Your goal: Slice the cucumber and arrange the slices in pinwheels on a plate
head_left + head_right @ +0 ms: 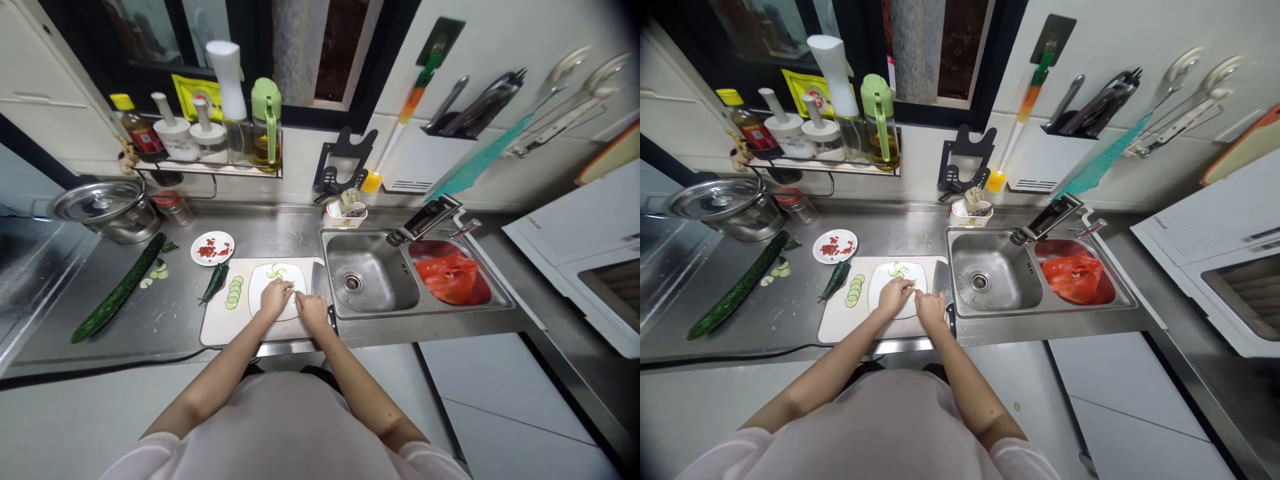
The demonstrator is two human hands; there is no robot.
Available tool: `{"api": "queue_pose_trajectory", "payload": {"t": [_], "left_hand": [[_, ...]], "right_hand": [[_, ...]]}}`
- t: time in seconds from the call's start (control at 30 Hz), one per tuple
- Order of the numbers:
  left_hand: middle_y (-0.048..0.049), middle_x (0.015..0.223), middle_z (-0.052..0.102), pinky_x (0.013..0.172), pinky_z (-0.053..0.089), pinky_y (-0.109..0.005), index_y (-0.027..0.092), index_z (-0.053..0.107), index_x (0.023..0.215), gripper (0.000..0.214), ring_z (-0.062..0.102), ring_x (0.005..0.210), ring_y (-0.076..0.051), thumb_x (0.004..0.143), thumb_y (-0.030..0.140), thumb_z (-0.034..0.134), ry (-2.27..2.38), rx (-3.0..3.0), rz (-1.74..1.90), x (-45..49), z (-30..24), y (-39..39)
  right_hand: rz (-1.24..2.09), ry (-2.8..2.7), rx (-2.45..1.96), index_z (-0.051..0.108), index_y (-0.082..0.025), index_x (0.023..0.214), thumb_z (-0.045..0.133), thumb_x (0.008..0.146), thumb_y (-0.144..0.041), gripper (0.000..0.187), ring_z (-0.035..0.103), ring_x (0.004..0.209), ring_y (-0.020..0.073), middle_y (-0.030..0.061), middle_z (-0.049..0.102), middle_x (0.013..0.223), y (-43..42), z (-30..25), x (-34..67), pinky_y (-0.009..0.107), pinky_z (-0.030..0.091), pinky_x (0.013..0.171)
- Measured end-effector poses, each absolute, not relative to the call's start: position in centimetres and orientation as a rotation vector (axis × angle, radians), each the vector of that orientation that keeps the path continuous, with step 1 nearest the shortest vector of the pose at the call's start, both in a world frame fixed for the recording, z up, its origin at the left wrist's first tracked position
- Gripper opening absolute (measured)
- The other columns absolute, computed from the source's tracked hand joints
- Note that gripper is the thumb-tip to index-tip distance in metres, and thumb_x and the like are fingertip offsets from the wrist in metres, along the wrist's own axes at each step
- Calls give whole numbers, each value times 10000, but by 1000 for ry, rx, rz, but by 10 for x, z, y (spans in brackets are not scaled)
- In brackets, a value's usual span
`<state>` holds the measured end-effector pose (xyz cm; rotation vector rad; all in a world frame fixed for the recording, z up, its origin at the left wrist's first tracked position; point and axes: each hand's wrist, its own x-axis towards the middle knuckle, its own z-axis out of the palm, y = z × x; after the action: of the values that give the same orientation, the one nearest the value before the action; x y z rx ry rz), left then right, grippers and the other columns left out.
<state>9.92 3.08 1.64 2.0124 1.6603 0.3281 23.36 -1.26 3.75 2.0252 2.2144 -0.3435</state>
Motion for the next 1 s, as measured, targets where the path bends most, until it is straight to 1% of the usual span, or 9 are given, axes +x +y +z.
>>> {"api": "queue_pose_trajectory", "payload": {"t": [0.17,0.5,0.7,0.87,1.0], "left_hand": [[-49,968,659,776,444,-266,250,719,1091,273,603,920,-183,918,341,529,1660,2018,347,99,12,35],[-39,941,657,756,440,-266,264,723,1057,242,599,917,-187,900,332,553,1650,2022,361,99,8,40],[-32,943,658,749,437,-262,271,720,1058,240,599,924,-185,888,337,564,1661,2006,348,99,9,42],[-41,939,661,767,435,-266,259,722,1038,270,597,921,-186,914,385,519,1662,2015,341,101,12,41],[-43,956,659,781,436,-267,257,717,1048,249,594,939,-187,905,354,537,1670,2031,326,102,12,41]], "right_hand": [[-328,2225,2032,634,-241,1129,340,1012,-289,320,651,898,198,93,733,922,-9,37,234,338,275,874],[-322,2245,2038,643,-222,1089,401,988,-268,266,643,871,189,90,733,898,-5,33,234,314,268,832],[-325,2234,2048,646,-229,1083,359,1002,-268,301,641,866,186,84,733,890,-5,32,234,314,267,836],[-335,2231,2060,637,-225,1112,364,1001,-277,299,641,875,184,89,731,912,-6,30,234,323,266,838],[-330,2224,2051,634,-224,1132,345,1006,-273,319,642,874,185,98,732,920,-6,31,233,322,270,841]]}}
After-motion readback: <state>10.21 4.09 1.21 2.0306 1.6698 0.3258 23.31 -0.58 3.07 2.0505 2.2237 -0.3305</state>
